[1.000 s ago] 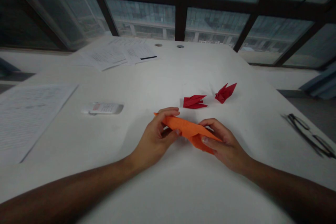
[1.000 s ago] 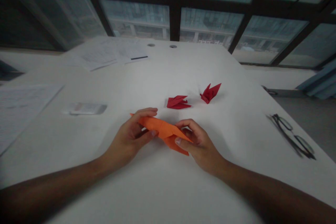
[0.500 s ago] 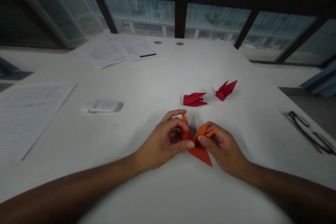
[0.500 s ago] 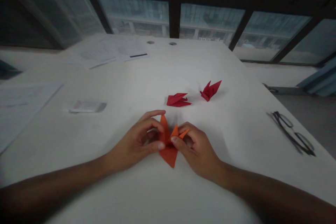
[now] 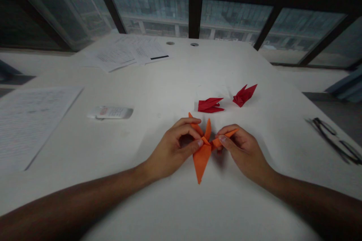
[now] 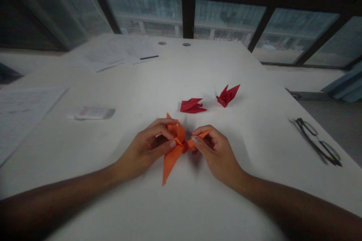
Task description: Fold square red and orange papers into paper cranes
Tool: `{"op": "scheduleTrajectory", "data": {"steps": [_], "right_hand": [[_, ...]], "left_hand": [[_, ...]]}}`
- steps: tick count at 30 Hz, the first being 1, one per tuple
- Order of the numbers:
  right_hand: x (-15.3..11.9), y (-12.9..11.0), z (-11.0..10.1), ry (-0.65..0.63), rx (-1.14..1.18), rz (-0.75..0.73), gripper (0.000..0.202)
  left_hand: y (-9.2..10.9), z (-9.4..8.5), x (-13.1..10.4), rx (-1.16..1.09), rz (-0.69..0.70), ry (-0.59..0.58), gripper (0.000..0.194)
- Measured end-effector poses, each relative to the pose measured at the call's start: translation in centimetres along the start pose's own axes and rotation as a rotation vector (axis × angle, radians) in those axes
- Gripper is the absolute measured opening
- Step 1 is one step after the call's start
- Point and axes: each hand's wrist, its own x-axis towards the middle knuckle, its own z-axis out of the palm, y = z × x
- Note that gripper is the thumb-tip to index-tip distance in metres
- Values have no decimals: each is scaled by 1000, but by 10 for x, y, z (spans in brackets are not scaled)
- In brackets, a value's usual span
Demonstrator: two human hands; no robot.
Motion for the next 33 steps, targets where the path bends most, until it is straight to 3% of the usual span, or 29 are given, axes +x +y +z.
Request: {"op": "scheduleTrajectory", "data": {"steps": [5,12,15,18,22,26,31,33], "right_hand": [[5,6,-3,16,72,29,18],[5,3,-1,-25,8,21,14],[2,0,-1,-115,-84,-71,6],[-2,-3,-1,-176,-209,-208,2],[-4,-9,-1,-232,-228,-240,7],[-5,-12,4,-248,-110,-124,14],[-8,-10,8,-329,104,52,18],[-9,-8,8,-334,171,87,19]], "left_hand": [[-4,-3,5,-243,-76,119,12],[-1,-7,6,-522,-124,189,6],[3,-10,5,-614,-170,165,5],[6,-13,5,-665,-223,66,13],[6,-16,5,-649,-230,-69,37],[4,-15,4,-521,-165,-195,56],[7,-11,1,-217,-63,-166,33],[7,-10,1,-156,-27,-165,32]]}}
